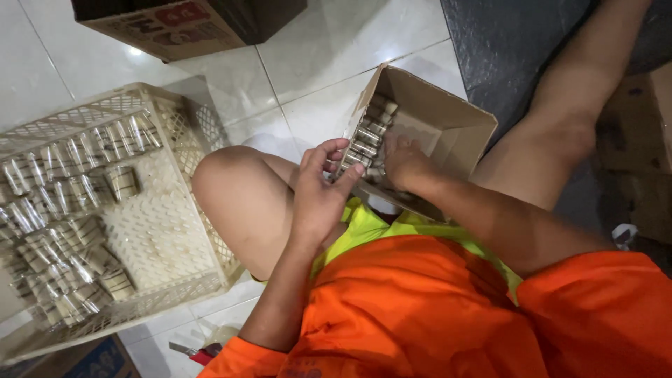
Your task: Taping a cardboard box shut and then filling another box with small cylindrical items from a crate
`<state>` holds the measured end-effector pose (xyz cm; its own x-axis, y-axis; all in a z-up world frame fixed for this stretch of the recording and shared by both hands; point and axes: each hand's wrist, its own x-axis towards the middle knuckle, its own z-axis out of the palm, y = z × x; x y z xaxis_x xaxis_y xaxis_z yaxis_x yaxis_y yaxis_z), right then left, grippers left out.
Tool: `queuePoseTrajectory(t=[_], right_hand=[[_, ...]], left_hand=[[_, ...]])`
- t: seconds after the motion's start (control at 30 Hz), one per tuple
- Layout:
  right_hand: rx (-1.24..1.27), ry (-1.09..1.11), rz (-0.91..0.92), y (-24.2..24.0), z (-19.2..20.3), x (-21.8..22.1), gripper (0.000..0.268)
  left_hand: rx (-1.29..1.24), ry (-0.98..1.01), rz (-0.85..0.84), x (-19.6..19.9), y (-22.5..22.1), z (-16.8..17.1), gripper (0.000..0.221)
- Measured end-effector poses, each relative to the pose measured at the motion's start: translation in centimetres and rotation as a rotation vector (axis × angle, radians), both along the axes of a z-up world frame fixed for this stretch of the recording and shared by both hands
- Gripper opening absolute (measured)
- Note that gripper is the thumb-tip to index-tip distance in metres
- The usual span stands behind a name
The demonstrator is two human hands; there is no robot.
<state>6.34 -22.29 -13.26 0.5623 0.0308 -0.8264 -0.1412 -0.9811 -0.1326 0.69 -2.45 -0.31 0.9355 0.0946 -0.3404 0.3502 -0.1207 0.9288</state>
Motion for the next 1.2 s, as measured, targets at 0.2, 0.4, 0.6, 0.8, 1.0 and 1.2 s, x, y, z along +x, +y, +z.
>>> queuePoseTrajectory(t=[0.2,0.4,0.6,0.8,1.0,1.2], right_hand=[[0.18,0.08,-0.087,0.0,3.6,0.7,0.083],[0.123,0.037,-0.435,1.1,7.3,0.7,0.071],[0.213,-0.095,-0.768,2.8,8.7,-0.4,0.05],[0.182,-0.108,-0.616,0.3,3.0,-0.6,0.065],[0.139,-0.061,-0.376,0.8,3.9,-0.7,0.071],[0.137,-0.063,-0.52,1.7,6.1,-0.4,0.077]], left_hand=[[-0.083,0.002,0.002,0.1,0.1,-0.6,0.047],[-0.16,0.005,0.042,0.0,0.1,-0.1,0.047],[-0.24,0.014,0.061,-0.3,0.3,-0.8,0.045],[-0.298,-0.012,0.08,-0.4,0.2,-0.9,0.045],[-0.331,-0.011,0.121,-0.7,0.0,-1.2,0.047],[-0.404,-0.021,0.108,-0.8,0.1,-1.0,0.046]])
